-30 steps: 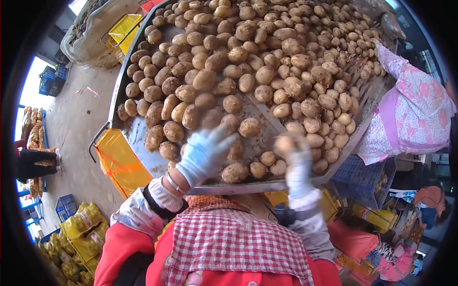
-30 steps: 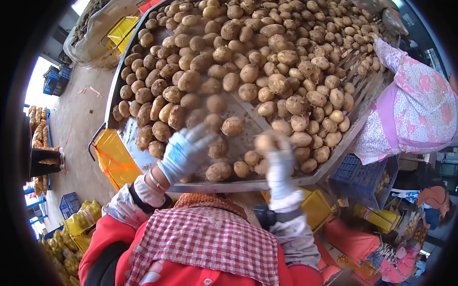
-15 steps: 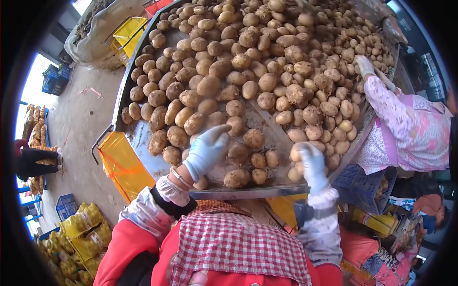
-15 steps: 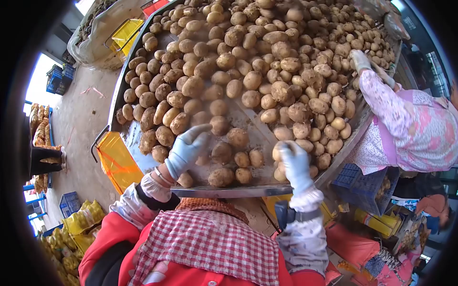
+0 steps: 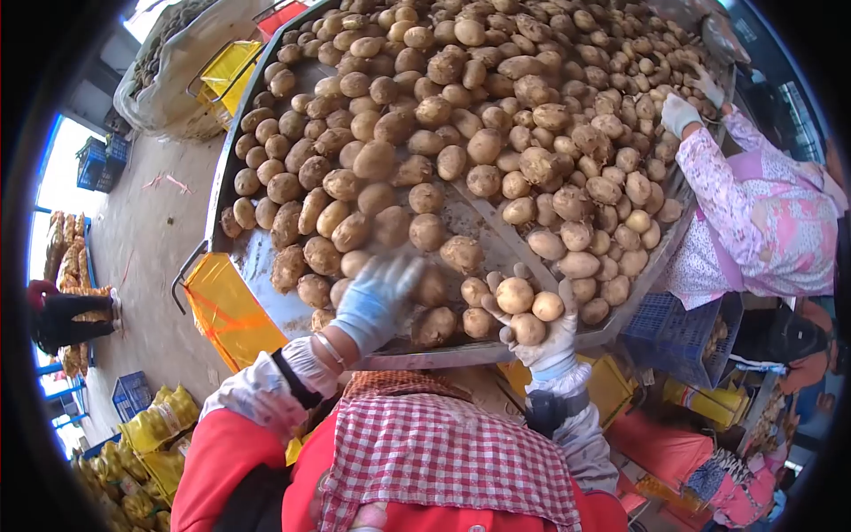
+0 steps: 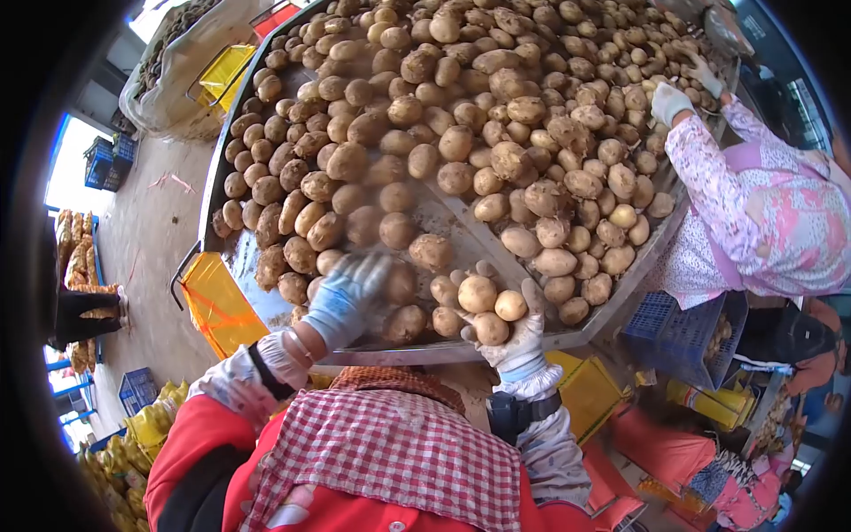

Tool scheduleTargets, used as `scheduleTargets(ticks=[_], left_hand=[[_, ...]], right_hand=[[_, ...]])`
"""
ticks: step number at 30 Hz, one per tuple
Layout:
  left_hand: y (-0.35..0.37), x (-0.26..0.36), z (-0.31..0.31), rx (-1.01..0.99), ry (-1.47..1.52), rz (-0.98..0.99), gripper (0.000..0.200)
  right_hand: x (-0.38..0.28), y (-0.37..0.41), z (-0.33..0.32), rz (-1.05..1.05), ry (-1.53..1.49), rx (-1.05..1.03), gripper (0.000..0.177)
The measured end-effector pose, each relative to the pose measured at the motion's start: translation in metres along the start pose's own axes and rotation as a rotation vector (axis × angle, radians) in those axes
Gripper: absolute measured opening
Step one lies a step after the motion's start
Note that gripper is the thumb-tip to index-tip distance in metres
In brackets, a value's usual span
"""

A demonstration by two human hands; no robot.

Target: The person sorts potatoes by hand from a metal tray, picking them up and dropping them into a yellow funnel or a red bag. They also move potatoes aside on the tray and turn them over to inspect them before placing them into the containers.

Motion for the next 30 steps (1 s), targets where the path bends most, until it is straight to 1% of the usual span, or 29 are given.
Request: scheduleTargets(ticks=[2, 3, 4, 6, 7, 9, 10, 12, 13, 14, 15, 16, 17, 18, 19, 20, 22, 24, 25, 26, 28, 30], left_hand=[[-0.01, 0.01, -0.042, -0.481, 0.246, -0.388, 0.056], [-0.006, 0.007, -0.033, -0.155, 0.216, -0.276, 0.047], [-0.014, 0.013, -0.032, -0.156, 0.211, -0.275, 0.047], [-0.036, 0.043, -0.039, 0.314, -0.013, 0.186, 0.043], [-0.044, 0.044, -0.027, 0.313, -0.018, 0.196, 0.043], [-0.059, 0.052, 0.003, 0.304, -0.197, 0.485, 0.042], [-0.059, 0.057, 0.003, 0.304, -0.196, 0.514, 0.042], [-0.058, 0.054, 0.004, 0.228, -0.102, 0.304, 0.039], [-0.057, 0.051, 0.004, 0.165, -0.073, 0.284, 0.035], [-0.057, 0.052, 0.008, 0.169, -0.055, 0.242, 0.03], [-0.064, 0.051, 0.017, 0.182, -0.149, 0.237, 0.03], [-0.073, 0.052, 0.025, 0.201, -0.238, 0.241, 0.03], [-0.079, 0.06, 0.024, 0.205, -0.232, 0.317, 0.03], [-0.083, 0.067, 0.019, 0.17, -0.245, 0.258, 0.03], [-0.085, 0.072, 0.015, 0.133, -0.259, 0.199, 0.03], [-0.086, 0.075, 0.012, 0.096, -0.279, 0.134, 0.029], [-0.082, 0.071, 0.011, 0.093, -0.234, 0.135, 0.027], [-0.079, 0.06, 0.019, 0.141, -0.268, 0.222, 0.028], [-0.079, 0.057, 0.023, 0.149, -0.278, 0.241, 0.028], [-0.08, 0.058, 0.022, 0.125, -0.299, 0.226, 0.033], [-0.082, 0.054, 0.028, 0.025, -0.354, 0.212, 0.039], [-0.081, 0.052, 0.028, 0.09, -0.365, 0.273, 0.045]], right_hand=[[-0.006, 0.005, -0.013, -0.117, 0.018, -0.109, 0.068], [-0.011, 0.009, -0.016, -0.146, 0.05, -0.121, 0.068], [-0.015, 0.011, -0.019, -0.173, 0.063, -0.114, 0.068], [-0.02, 0.017, -0.018, -0.21, 0.068, -0.113, 0.07], [-0.02, 0.019, -0.017, -0.212, 0.041, -0.129, 0.068], [-0.019, 0.024, -0.01, -0.238, 0.046, -0.14, 0.067], [-0.02, 0.028, -0.007, -0.253, 0.053, -0.147, 0.066], [-0.024, 0.04, -0.011, -0.25, 0.036, -0.185, 0.066], [-0.025, 0.048, -0.014, -0.241, 0.035, -0.217, 0.067], [-0.026, 0.056, -0.016, -0.236, 0.039, -0.249, 0.067], [-0.028, 0.064, -0.021, -0.261, 0.086, -0.237, 0.069], [-0.027, 0.077, -0.022, -0.279, 0.089, -0.146, 0.069], [-0.024, 0.092, -0.028, -0.304, 0.061, -0.114, 0.068], [-0.023, 0.105, -0.039, -0.333, 0.031, -0.08, 0.068], [-0.023, 0.119, -0.049, -0.363, 0.033, -0.085, 0.065], [-0.018, 0.135, -0.05, -0.368, -0.079, -0.065, 0.064], [-0.007, 0.169, -0.071, -0.437, 0.011, -0.12, 0.068], [0.016, 0.202, -0.095, -0.498, -0.133, -0.083, 0.069], [0.029, 0.219, -0.105, -0.545, -0.236, -0.035, 0.069], [0.038, 0.237, -0.114, -0.582, -0.223, -0.009, 0.067], [0.055, 0.281, -0.123, -0.689, -0.219, 0.298, 0.062], [0.063, 0.357, -0.178, -0.928, -0.092, 0.775, 0.051]])
Point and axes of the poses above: each hand's wrist, its own y-axis away from the middle knuckle, its own z-axis out of the palm, x = y × z, the point moved 2 cm from there along -y, towards the middle knuckle, and after that the axes turned 14 degrees about -x, right-handed, at the moved point
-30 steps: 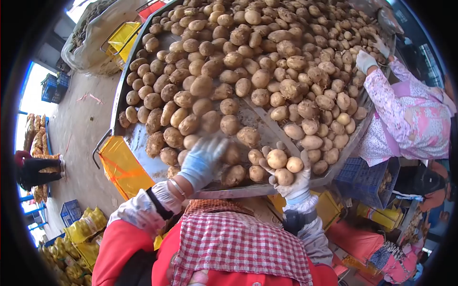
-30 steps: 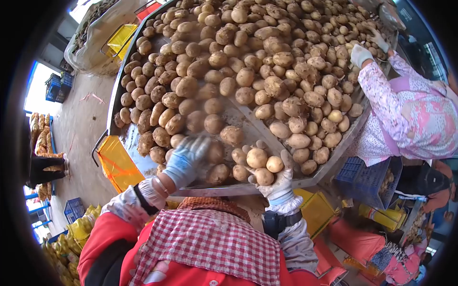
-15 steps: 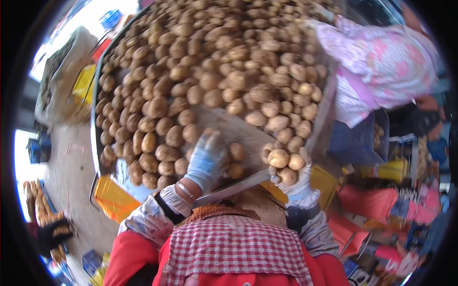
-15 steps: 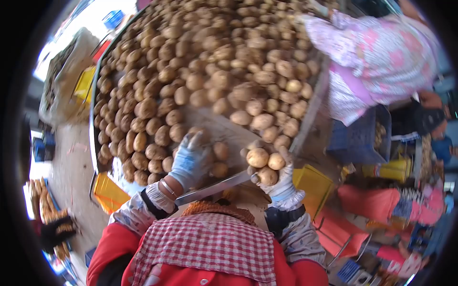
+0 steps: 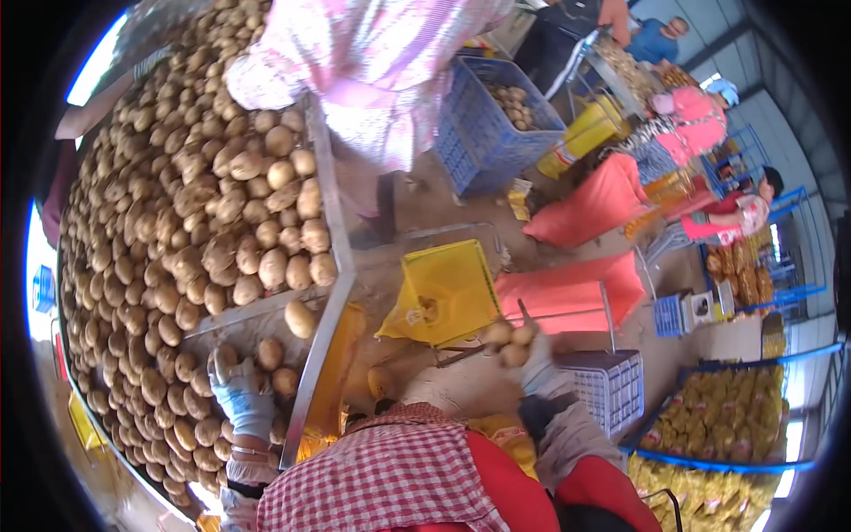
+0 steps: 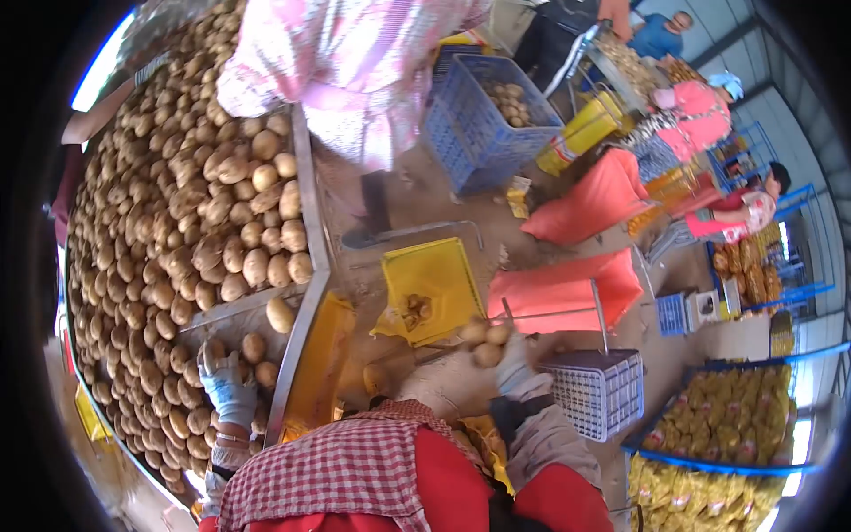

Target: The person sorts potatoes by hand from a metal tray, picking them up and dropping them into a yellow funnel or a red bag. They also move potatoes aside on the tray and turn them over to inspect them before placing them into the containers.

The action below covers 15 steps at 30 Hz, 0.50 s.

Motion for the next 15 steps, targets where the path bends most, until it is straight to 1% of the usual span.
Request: scheduleTargets(ticks=[2, 3, 4, 5, 6, 7, 8, 9, 10, 11, 12, 13, 14, 15], left_hand=[[-0.001, -0.001, 0.004, -0.054, -0.005, -0.025, 0.044], [-0.001, -0.002, 0.005, 0.001, -0.023, 0.005, 0.043], [-0.001, -0.001, 0.004, 0.056, -0.041, 0.034, 0.042], [-0.001, 0.002, 0.003, 0.056, -0.04, 0.039, 0.042], [-0.002, 0.004, -0.001, 0.068, -0.011, 0.021, 0.04], [-0.001, 0.004, -0.006, 0.076, 0.016, -0.006, 0.039], [-0.004, 0.005, -0.016, 0.091, 0.034, 0.089, 0.036], [-0.001, 0.002, -0.015, 0.159, 0.07, 0.138, 0.034], [0.001, -0.002, -0.014, 0.23, 0.101, 0.185, 0.031], [0.001, 0.004, -0.032, 0.299, 0.136, 0.14, 0.026], [0.0, 0.002, -0.039, 0.341, 0.332, 0.093, 0.028], [-0.003, 0.0, -0.042, 0.265, 0.519, 0.06, 0.026], [-0.006, 0.014, -0.064, 0.181, 0.698, 0.042, 0.025], [-0.004, 0.029, -0.076, 0.247, 0.657, 0.144, 0.03]], right_hand=[[-0.062, 0.005, -0.096, -0.501, -0.146, -0.55, 0.047], [-0.098, 0.035, -0.078, -0.732, -0.108, -0.231, 0.055], [-0.128, 0.059, -0.055, -0.818, -0.166, -0.119, 0.064], [-0.15, 0.067, -0.067, -0.9, -0.379, 0.179, 0.073], [-0.156, 0.072, -0.06, -0.898, -0.378, 0.178, 0.073], [-0.16, 0.075, -0.05, -0.896, -0.346, 0.24, 0.076], [-0.161, 0.069, -0.043, -0.874, -0.308, 0.294, 0.08], [-0.151, 0.056, -0.053, -0.77, -0.136, 0.147, 0.075], [-0.135, 0.038, -0.037, -0.688, -0.065, 0.118, 0.071], [-0.108, 0.025, -0.011, -0.542, 0.083, 0.017, 0.068], [-0.079, 0.013, 0.016, -0.401, 0.229, -0.089, 0.064], [-0.053, -0.005, 0.044, -0.223, 0.25, -0.419, 0.061], [-0.023, -0.021, 0.076, -0.028, 0.26, -0.751, 0.057], [0.011, -0.015, 0.137, -0.026, 0.336, -0.696, 0.055]])
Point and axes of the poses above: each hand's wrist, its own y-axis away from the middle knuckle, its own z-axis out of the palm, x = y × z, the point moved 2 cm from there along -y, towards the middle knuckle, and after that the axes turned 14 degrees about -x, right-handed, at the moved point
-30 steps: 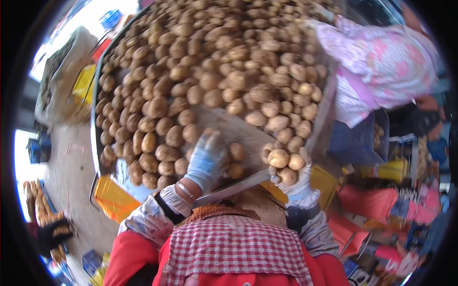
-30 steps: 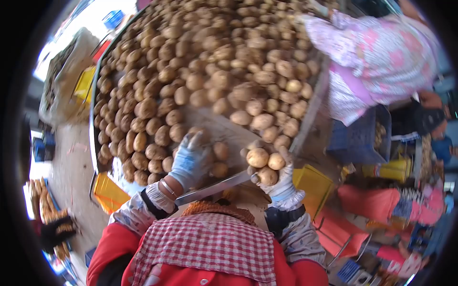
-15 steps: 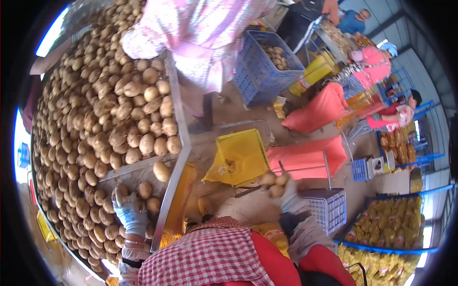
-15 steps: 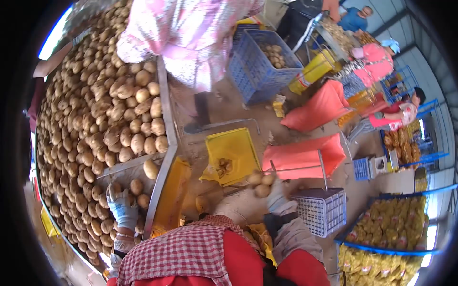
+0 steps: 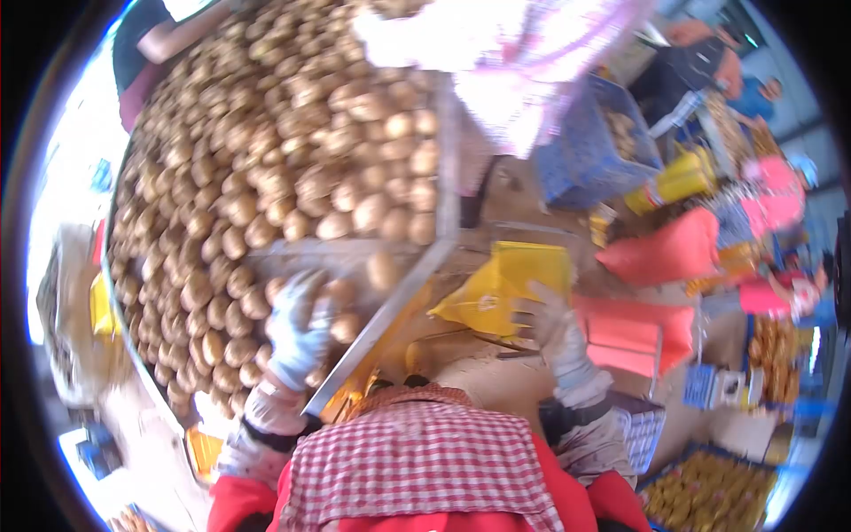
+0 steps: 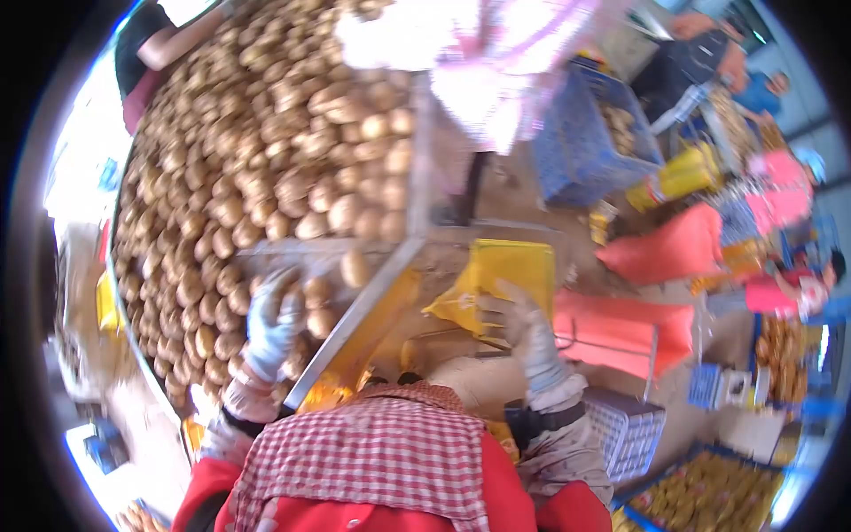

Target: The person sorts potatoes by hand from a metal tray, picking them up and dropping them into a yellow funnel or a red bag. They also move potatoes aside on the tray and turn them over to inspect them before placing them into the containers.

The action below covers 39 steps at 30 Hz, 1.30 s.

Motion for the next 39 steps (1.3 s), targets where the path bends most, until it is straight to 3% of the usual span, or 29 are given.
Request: scheduleTargets(ticks=[1, 3, 5, 7, 8, 9, 11, 13, 15, 16, 17, 19, 21, 23, 25, 27, 29, 30, 31, 33, 34, 35, 37, 38, 39], left_hand=[[-0.01, 0.021, -0.002, -0.028, 0.17, 0.169, 0.04], [-0.022, 0.032, 0.009, -0.199, 0.215, 0.275, 0.05], [-0.025, 0.004, 0.01, -0.041, -0.148, 0.053, 0.055], [-0.009, -0.025, -0.02, -0.062, -0.431, -0.313, 0.058], [0.018, -0.063, -0.016, -0.036, -0.534, -0.488, 0.062], [0.045, -0.08, -0.017, -0.12, -0.545, -0.544, 0.067], [0.089, -0.069, -0.024, -0.208, -0.467, -0.39, 0.073], [0.124, -0.055, -0.017, -0.365, -0.462, -0.528, 0.073], [0.143, -0.06, -0.008, -0.339, -0.549, -0.53, 0.069], [0.137, -0.057, -0.013, -0.3, -0.512, -0.52, 0.068], [0.128, -0.058, -0.018, -0.262, -0.474, -0.512, 0.067], [0.104, -0.052, -0.035, -0.209, -0.451, -0.468, 0.066], [0.1, -0.066, -0.032, -0.127, -0.49, -0.364, 0.062], [0.11, -0.083, -0.032, -0.08, -0.427, -0.239, 0.059], [0.129, -0.088, -0.055, 0.22, -0.074, -0.304, 0.051], [0.162, -0.071, -0.074, 0.633, 0.405, -0.503, 0.044], [0.209, -0.086, -0.071, 0.88, 0.145, -0.704, 0.041], [0.243, -0.106, -0.062, 0.898, 0.16, -0.778, 0.042], [0.244, -0.099, -0.06, 1.054, 0.267, -0.768, 0.044], [0.246, -0.076, -0.061, 0.894, 0.087, -0.831, 0.05], [0.249, -0.069, -0.053, 0.704, 0.173, -0.883, 0.064], [0.253, -0.064, -0.036, 0.395, -0.164, -0.972, 0.082], [0.233, -0.05, -0.026, 0.015, -0.254, -0.924, 0.088], [0.232, -0.052, -0.024, 0.022, -0.254, -0.931, 0.088], [0.231, -0.056, -0.022, 0.036, -0.269, -0.93, 0.088]], right_hand=[[0.011, -0.031, 0.059, 0.032, 0.07, 0.043, 0.052], [0.042, -0.071, 0.102, 0.17, -0.007, -0.084, 0.052], [0.062, -0.094, 0.11, 0.305, -0.066, -0.179, 0.052], [0.083, -0.113, 0.091, 0.401, -0.315, -0.31, 0.052], [0.081, -0.12, 0.092, 0.439, -0.258, -0.247, 0.058], [0.078, -0.123, 0.103, 0.453, -0.251, -0.258, 0.058], [0.068, -0.122, 0.128, 0.39, -0.658, -0.18, 0.064], [0.068, -0.125, 0.132, 0.421, -0.675, -0.164, 0.069], [0.072, -0.133, 0.138, 0.438, -0.638, -0.223, 0.07], [0.072, -0.137, 0.149, 0.424, -0.511, -0.21, 0.059], [0.08, -0.141, 0.143, 0.452, -0.508, -0.222, 0.059], [0.093, -0.154, 0.119, 0.418, -0.055, -0.275, 0.037], [0.082, -0.167, 0.139, 0.327, 0.442, -0.195, 0.019], [0.088, -0.192, 0.115, 0.168, 0.898, -0.122, 0.016], [0.091, -0.21, 0.108, -0.142, 1.633, -0.085, 0.02], [0.092, -0.207, 0.145, 0.046, 1.64, -0.145, 0.022], [0.107, -0.193, 0.191, 0.143, 1.569, -0.48, 0.022], [0.134, -0.193, 0.173, 0.265, 1.242, -0.517, 0.019], [0.139, -0.19, 0.182, 0.42, 0.939, -0.474, 0.025], [0.124, -0.186, 0.195, 0.359, 0.66, -0.453, 0.032], [0.121, -0.186, 0.196, 0.387, 0.531, -0.342, 0.039], [0.117, -0.193, 0.176, 0.215, 0.656, -0.305, 0.034], [0.106, -0.201, 0.159, 0.228, 0.727, -0.101, 0.028], [0.108, -0.201, 0.154, 0.229, 0.73, -0.11, 0.028], [0.113, -0.2, 0.147, 0.18, 1.003, -0.171, 0.027]])
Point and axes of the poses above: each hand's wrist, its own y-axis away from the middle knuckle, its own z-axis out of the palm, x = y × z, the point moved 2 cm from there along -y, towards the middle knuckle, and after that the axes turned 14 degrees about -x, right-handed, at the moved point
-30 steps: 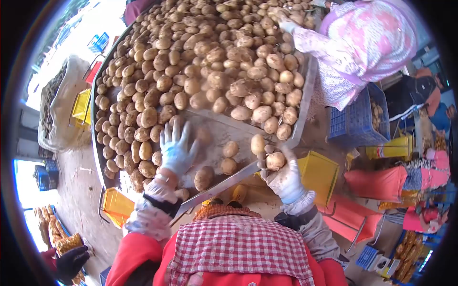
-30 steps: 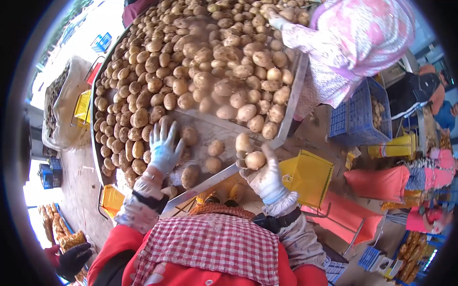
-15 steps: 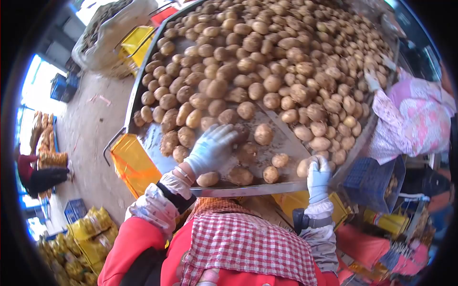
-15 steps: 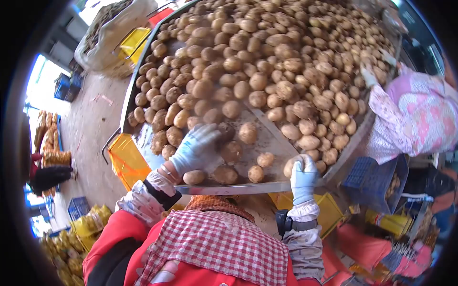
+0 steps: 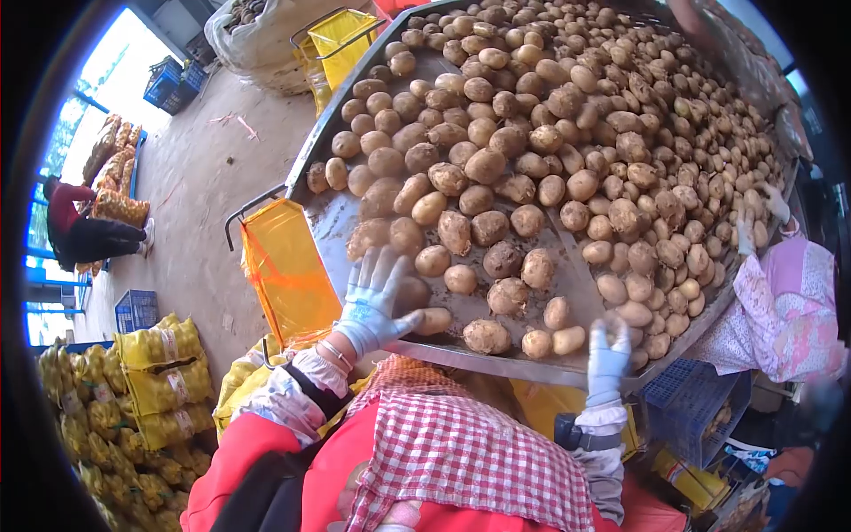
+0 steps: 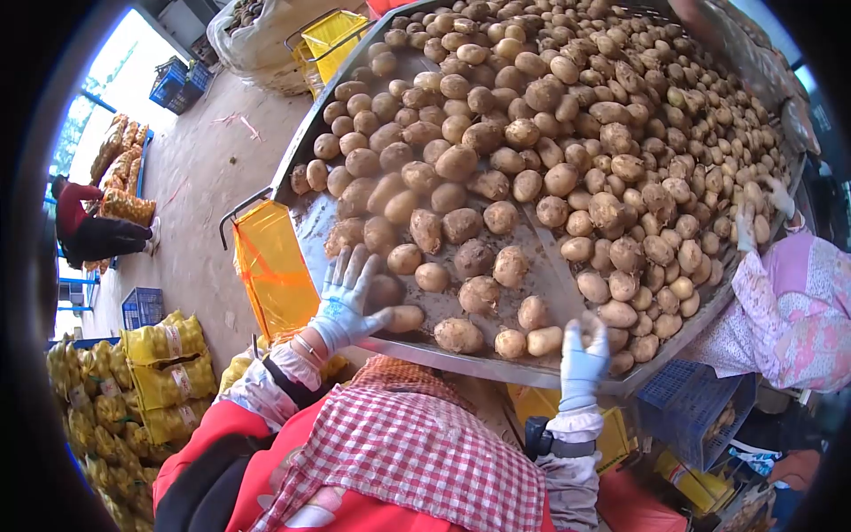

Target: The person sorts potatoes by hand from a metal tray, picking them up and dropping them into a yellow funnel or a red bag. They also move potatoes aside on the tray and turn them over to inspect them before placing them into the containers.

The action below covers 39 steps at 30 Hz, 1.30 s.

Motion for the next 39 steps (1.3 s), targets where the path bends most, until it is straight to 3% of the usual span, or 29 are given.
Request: scheduleTargets(ticks=[2, 4, 7, 11, 14, 15, 16, 17, 18, 20, 24, 26, 28, 30, 32, 34, 35, 36, 38, 39], left_hand=[[-0.009, 0.0, 0.003, 0.022, -0.003, -0.008, 0.087], [-0.026, 0.001, -0.001, 0.007, -0.075, -0.029, 0.086], [-0.039, 0.013, -0.001, 0.044, -0.062, -0.062, 0.084], [-0.041, 0.017, -0.002, 0.077, -0.094, -0.089, 0.082], [-0.04, 0.015, 0.003, 0.139, -0.073, -0.033, 0.079], [-0.039, 0.016, 0.002, 0.121, -0.071, -0.032, 0.078], [-0.037, 0.014, 0.003, 0.123, -0.059, -0.022, 0.078], [-0.034, 0.012, 0.003, 0.113, -0.036, 0.004, 0.077], [-0.031, 0.008, 0.003, 0.106, -0.016, 0.029, 0.076], [-0.021, 0.0, -0.003, 0.108, 0.067, 0.108, 0.073], [0.004, -0.024, -0.013, 0.131, 0.234, 0.205, 0.065], [0.012, -0.04, -0.017, 0.151, 0.249, 0.217, 0.064], [0.015, -0.055, -0.018, 0.168, 0.315, 0.207, 0.062], [0.014, -0.063, -0.021, 0.183, 0.307, 0.191, 0.061], [0.009, -0.065, -0.03, 0.226, 0.367, 0.217, 0.059], [0.003, -0.059, -0.038, 0.22, 0.376, 0.276, 0.059], [-0.002, -0.055, -0.041, 0.229, 0.365, 0.303, 0.059], [-0.009, -0.05, -0.044, 0.239, 0.355, 0.337, 0.059], [-0.027, -0.038, -0.049, 0.233, 0.337, 0.4, 0.061], [-0.038, -0.031, -0.049, 0.233, 0.29, 0.399, 0.063]], right_hand=[[0.036, -0.005, -0.003, -0.012, 0.581, -0.074, 0.031], [0.005, 0.008, 0.028, -0.079, 0.831, -0.11, 0.032], [-0.005, 0.015, 0.053, -0.117, 0.818, -0.235, 0.026], [0.001, 0.015, 0.048, -0.235, 0.639, -0.074, 0.018], [-0.044, 0.013, 0.061, -0.414, 0.647, -0.052, 0.018], [-0.053, 0.005, 0.072, -0.359, 0.571, -0.117, 0.021], [-0.055, -0.005, 0.085, -0.274, 0.532, -0.174, 0.031], [-0.057, -0.015, 0.1, -0.332, 0.673, -0.166, 0.045], [-0.053, -0.029, 0.114, -0.216, 0.755, -0.27, 0.075], [-0.088, -0.032, 0.148, 0.028, 1.219, -0.331, 0.099], [-0.092, -0.057, 0.176, 0.089, 1.446, -0.325, 0.113], [-0.11, -0.054, 0.184, 0.285, 1.455, -0.517, 0.113], [-0.104, -0.054, 0.185, 0.228, 1.489, -0.499, 0.114], [-0.103, -0.054, 0.175, 0.186, 1.333, -0.466, 0.113], [-0.099, -0.051, 0.156, 0.161, 1.146, -0.274, 0.113], [-0.069, -0.053, 0.135, -0.156, 0.453, -0.252, 0.105], [-0.062, -0.041, 0.122, -0.036, -0.104, -0.271, 0.098], [-0.078, -0.021, 0.109, 0.07, -0.386, -0.383, 0.084], [-0.085, 0.004, 0.083, -0.014, -0.845, -0.696, 0.068], [-0.082, 0.016, 0.076, -0.061, -0.908, -0.632, 0.058]])
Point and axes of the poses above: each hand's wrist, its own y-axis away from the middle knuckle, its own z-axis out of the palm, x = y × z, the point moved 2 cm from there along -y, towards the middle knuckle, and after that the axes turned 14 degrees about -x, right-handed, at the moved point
